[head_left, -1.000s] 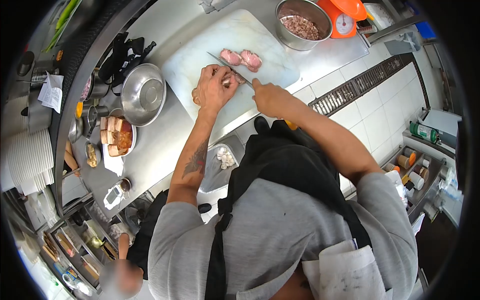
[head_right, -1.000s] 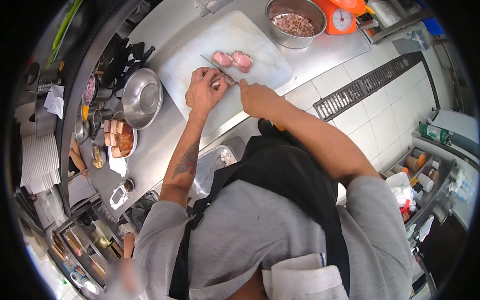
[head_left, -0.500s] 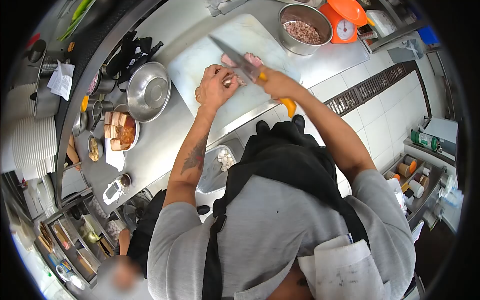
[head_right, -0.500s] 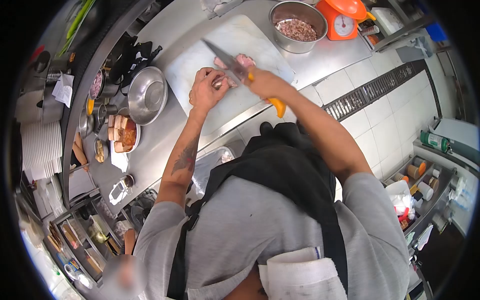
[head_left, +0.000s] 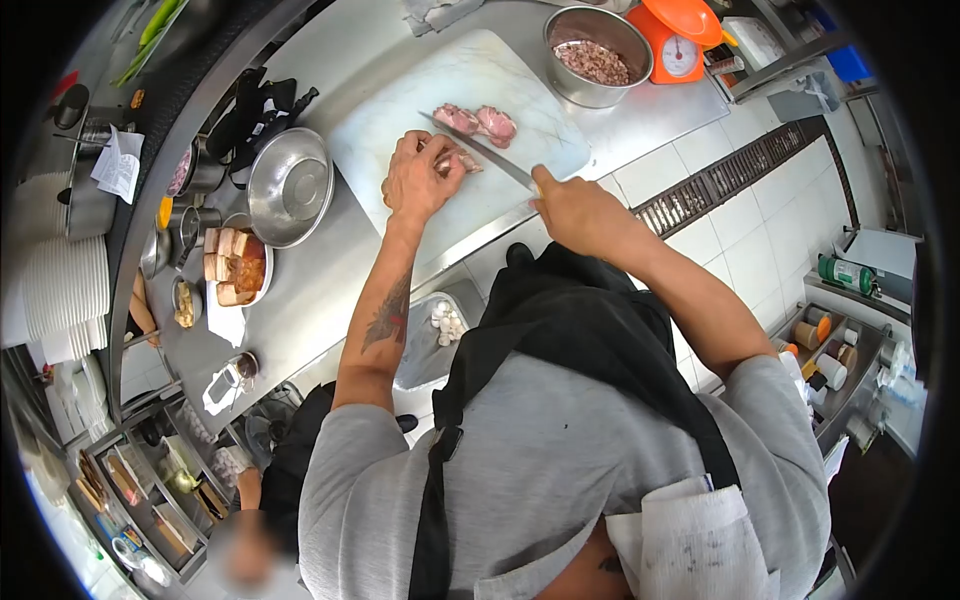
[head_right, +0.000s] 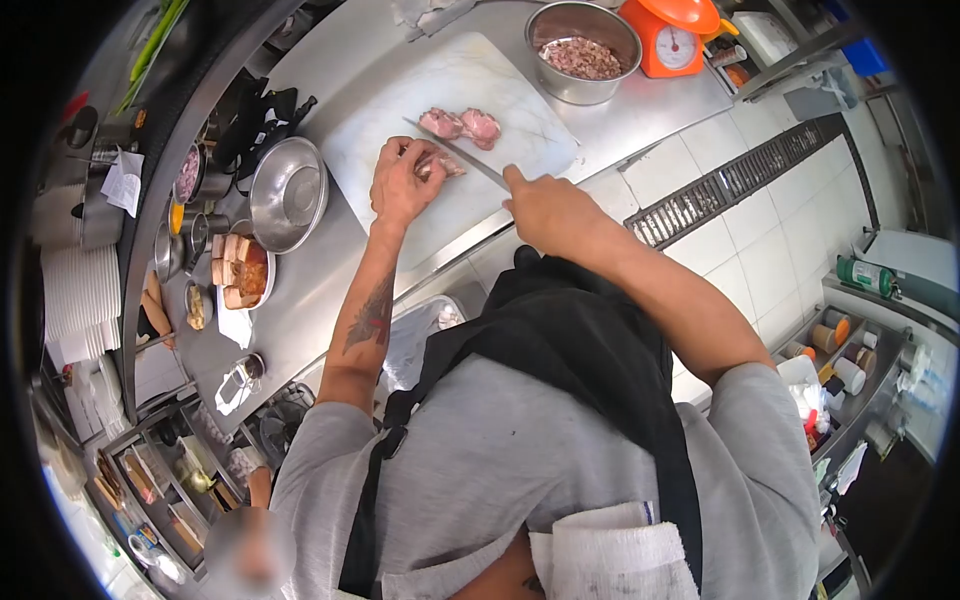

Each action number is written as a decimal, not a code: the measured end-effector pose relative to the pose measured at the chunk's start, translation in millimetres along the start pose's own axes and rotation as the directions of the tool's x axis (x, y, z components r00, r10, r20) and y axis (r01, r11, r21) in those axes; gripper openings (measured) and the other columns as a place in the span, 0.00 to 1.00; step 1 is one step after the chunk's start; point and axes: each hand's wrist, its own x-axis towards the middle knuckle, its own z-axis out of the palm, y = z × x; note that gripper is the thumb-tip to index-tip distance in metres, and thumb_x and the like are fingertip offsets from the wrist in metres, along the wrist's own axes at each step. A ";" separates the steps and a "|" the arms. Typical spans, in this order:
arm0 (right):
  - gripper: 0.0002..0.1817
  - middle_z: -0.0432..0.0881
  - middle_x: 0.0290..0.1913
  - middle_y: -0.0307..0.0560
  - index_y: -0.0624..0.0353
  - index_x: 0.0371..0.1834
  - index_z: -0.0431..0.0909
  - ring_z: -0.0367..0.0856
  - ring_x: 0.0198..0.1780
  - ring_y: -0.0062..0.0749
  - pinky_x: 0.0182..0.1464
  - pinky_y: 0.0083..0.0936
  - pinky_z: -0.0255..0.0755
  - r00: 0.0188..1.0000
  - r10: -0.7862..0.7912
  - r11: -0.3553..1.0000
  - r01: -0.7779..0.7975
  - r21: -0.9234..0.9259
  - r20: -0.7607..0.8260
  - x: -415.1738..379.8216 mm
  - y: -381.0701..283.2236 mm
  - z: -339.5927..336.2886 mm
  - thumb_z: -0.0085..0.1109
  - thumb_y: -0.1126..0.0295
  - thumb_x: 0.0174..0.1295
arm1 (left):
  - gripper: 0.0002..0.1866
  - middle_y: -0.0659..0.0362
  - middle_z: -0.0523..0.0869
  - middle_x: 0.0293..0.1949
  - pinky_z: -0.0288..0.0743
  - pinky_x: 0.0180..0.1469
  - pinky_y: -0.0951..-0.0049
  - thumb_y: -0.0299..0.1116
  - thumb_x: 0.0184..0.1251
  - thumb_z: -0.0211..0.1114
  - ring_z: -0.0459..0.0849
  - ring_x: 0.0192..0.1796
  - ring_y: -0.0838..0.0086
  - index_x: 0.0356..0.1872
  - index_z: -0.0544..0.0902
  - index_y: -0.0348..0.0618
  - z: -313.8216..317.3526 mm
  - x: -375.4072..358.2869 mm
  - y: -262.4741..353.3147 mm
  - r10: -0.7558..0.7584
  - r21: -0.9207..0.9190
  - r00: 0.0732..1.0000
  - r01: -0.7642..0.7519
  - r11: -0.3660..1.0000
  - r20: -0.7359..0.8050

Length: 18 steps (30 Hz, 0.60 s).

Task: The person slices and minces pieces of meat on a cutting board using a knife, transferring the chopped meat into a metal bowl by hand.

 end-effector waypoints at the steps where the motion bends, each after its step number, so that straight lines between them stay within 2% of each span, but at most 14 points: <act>1: 0.18 0.87 0.38 0.74 0.68 0.60 0.70 0.87 0.44 0.73 0.49 0.61 0.80 0.999 -0.029 0.999 0.030 -0.030 0.018 -6.3 2.9 1.4 0.54 0.63 0.79 | 0.15 0.54 0.84 0.53 0.83 0.53 0.56 0.42 0.62 0.72 0.85 0.55 0.56 0.49 0.91 0.53 0.5 -0.5 0.2 -0.003 -0.001 1.000 0.003 1.000 0.004; 4: 0.18 0.87 0.37 0.74 0.70 0.58 0.70 0.88 0.43 0.72 0.49 0.60 0.81 0.999 -0.026 0.998 0.029 -0.053 0.044 -31.9 -4.0 -8.1 0.54 0.64 0.79 | 0.15 0.53 0.84 0.52 0.84 0.51 0.56 0.42 0.62 0.73 0.85 0.54 0.56 0.49 0.91 0.53 2.3 -0.1 -0.9 -0.007 -0.001 1.000 0.007 1.000 -0.009; 6: 0.19 0.87 0.37 0.73 0.72 0.59 0.70 0.88 0.43 0.71 0.49 0.60 0.81 0.988 0.047 0.998 -0.041 -0.043 0.150 -39.9 -8.1 -11.4 0.54 0.64 0.78 | 0.15 0.53 0.84 0.52 0.84 0.50 0.57 0.42 0.61 0.73 0.85 0.54 0.57 0.48 0.91 0.53 6.3 -1.4 -2.3 -0.016 -0.001 1.000 0.016 1.000 -0.009; 7: 0.19 0.86 0.33 0.73 0.72 0.58 0.70 0.87 0.39 0.75 0.45 0.64 0.78 0.994 0.032 0.999 -0.033 0.001 0.104 -34.8 -2.7 2.6 0.53 0.63 0.80 | 0.15 0.53 0.84 0.52 0.84 0.50 0.57 0.42 0.61 0.73 0.85 0.54 0.57 0.48 0.91 0.53 7.3 0.4 -1.9 -0.017 -0.002 1.000 0.017 1.000 -0.007; 8: 0.19 0.86 0.33 0.73 0.72 0.58 0.70 0.87 0.39 0.75 0.45 0.64 0.78 0.993 0.034 0.999 -0.034 0.003 0.109 -18.7 4.3 24.7 0.53 0.63 0.80 | 0.15 0.54 0.84 0.52 0.84 0.50 0.57 0.43 0.61 0.73 0.85 0.53 0.57 0.48 0.91 0.53 8.7 0.4 -1.1 -0.008 0.003 0.999 0.008 1.000 -0.034; 10: 0.22 0.87 0.36 0.75 0.73 0.62 0.69 0.87 0.41 0.75 0.47 0.63 0.79 0.993 -0.082 0.994 0.087 0.065 -0.081 31.3 13.0 62.7 0.53 0.62 0.80 | 0.15 0.54 0.84 0.53 0.84 0.49 0.57 0.43 0.61 0.73 0.86 0.53 0.58 0.48 0.91 0.53 11.9 -4.4 -4.1 -0.001 0.011 0.999 0.002 1.000 -0.049; 11: 0.22 0.87 0.36 0.75 0.73 0.62 0.69 0.87 0.41 0.75 0.47 0.63 0.79 0.993 -0.083 0.994 0.089 0.066 -0.081 53.6 11.3 62.9 0.53 0.62 0.80 | 0.15 0.54 0.84 0.52 0.84 0.49 0.57 0.42 0.61 0.73 0.86 0.53 0.58 0.47 0.91 0.53 16.8 -2.7 -8.1 0.033 -0.013 0.996 -0.034 0.999 -0.084; 13: 0.23 0.87 0.39 0.76 0.72 0.65 0.68 0.87 0.44 0.75 0.50 0.62 0.80 0.997 -0.050 0.999 0.050 0.004 0.052 82.2 -4.0 55.8 0.53 0.61 0.80 | 0.15 0.54 0.84 0.52 0.84 0.49 0.57 0.42 0.61 0.74 0.86 0.52 0.58 0.47 0.91 0.53 12.5 -2.7 -9.7 0.070 -0.027 0.991 -0.074 0.997 -0.115; 14: 0.23 0.87 0.39 0.76 0.72 0.65 0.68 0.87 0.44 0.75 0.50 0.62 0.80 0.998 -0.046 0.999 0.046 0.006 0.052 71.4 -2.1 52.4 0.53 0.61 0.80 | 0.15 0.54 0.84 0.51 0.84 0.49 0.57 0.41 0.60 0.74 0.86 0.52 0.58 0.47 0.91 0.52 12.1 -4.5 -8.4 0.062 -0.021 0.993 -0.065 0.998 -0.096; 16: 0.21 0.87 0.44 0.74 0.69 0.65 0.69 0.88 0.50 0.70 0.55 0.57 0.81 0.988 0.039 0.999 -0.034 -0.037 0.149 29.3 -15.7 12.2 0.53 0.64 0.78 | 0.15 0.54 0.84 0.51 0.84 0.49 0.58 0.40 0.60 0.75 0.86 0.52 0.58 0.47 0.91 0.52 9.6 2.2 -4.2 0.050 -0.019 0.994 -0.052 0.998 -0.099; 17: 0.23 0.87 0.45 0.76 0.69 0.66 0.68 0.88 0.51 0.71 0.55 0.59 0.81 0.969 0.107 0.994 -0.104 -0.027 0.221 21.0 -13.6 13.2 0.54 0.63 0.78 | 0.15 0.54 0.84 0.51 0.84 0.49 0.58 0.40 0.59 0.75 0.86 0.52 0.58 0.47 0.91 0.51 7.8 0.9 -2.9 0.035 -0.029 0.996 -0.037 0.999 -0.081; 18: 0.23 0.87 0.45 0.76 0.69 0.66 0.68 0.88 0.51 0.71 0.55 0.59 0.81 0.968 0.105 0.994 -0.101 -0.031 0.226 29.2 -6.3 29.9 0.54 0.63 0.78 | 0.15 0.54 0.84 0.50 0.84 0.49 0.58 0.39 0.59 0.75 0.86 0.52 0.58 0.47 0.91 0.51 7.1 -1.0 -2.0 0.018 -0.039 0.998 -0.020 0.999 -0.063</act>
